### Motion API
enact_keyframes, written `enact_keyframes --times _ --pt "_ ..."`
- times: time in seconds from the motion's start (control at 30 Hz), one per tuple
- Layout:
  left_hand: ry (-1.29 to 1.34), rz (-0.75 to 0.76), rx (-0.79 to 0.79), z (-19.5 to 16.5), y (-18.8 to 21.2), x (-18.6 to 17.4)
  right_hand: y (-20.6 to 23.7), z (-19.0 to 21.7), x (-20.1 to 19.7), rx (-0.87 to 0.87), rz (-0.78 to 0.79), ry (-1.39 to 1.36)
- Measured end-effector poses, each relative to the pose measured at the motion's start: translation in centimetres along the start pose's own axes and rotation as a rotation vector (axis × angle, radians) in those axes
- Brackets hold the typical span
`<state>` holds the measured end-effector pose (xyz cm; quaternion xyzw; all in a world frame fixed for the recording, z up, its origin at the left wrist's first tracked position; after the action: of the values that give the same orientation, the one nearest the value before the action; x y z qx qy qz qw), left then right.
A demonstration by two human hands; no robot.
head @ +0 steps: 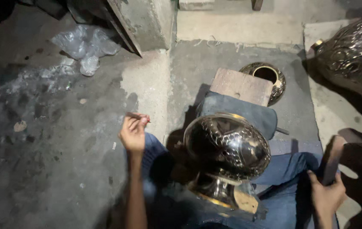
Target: The person sits cross-legged and uses a small chisel and a wooden mallet to engrave a decorative pattern on a polished metal vessel. They repeatedly tap the chisel along the surface, rotating the vessel to access different areas.
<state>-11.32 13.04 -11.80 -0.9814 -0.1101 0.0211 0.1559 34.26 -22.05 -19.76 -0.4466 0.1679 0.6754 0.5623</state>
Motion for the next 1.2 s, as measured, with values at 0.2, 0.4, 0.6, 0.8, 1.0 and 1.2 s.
enact_keyframes --times 0.2,0.4,0.6,0.8,1.0,1.2 --pt "0.455 -0.067 -0.116 -5.8 5.6 0.8 2.8 6.1 -4.8 0.119 0.234 -0.495" --pt "0.834 0.317 -0.213 -11.7 10.9 5.5 8.5 17.9 -10.5 -0.44 0.376 -0.605" --pt "0.977 0.428 -0.261 -12.6 11.5 6.7 9.1 22.1 -12.6 -0.547 0.467 -0.632" --pt "1.108 0.495 -0.36 -12.3 11.9 6.3 10.3 21.8 -13.4 -0.589 0.462 -0.593" --pt "1.211 0.605 -0.362 -13.5 11.6 6.2 11.1 20.7 -11.9 -0.409 0.523 -0.568" --pt "1.136 0.606 -0.321 -15.3 11.5 6.7 10.5 19.1 -11.2 -0.378 0.514 -0.674"
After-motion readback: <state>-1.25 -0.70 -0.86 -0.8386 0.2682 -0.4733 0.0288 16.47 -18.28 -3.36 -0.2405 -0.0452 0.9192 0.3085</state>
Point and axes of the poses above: each hand's wrist, its own y-axis away from the middle knuckle, its own x-axis out of the palm, z = x × y, the point moved 3 cm from there along -y, towards the middle knuckle, and after that the axes turned 9 degrees about -z, right-handed, at the moved point
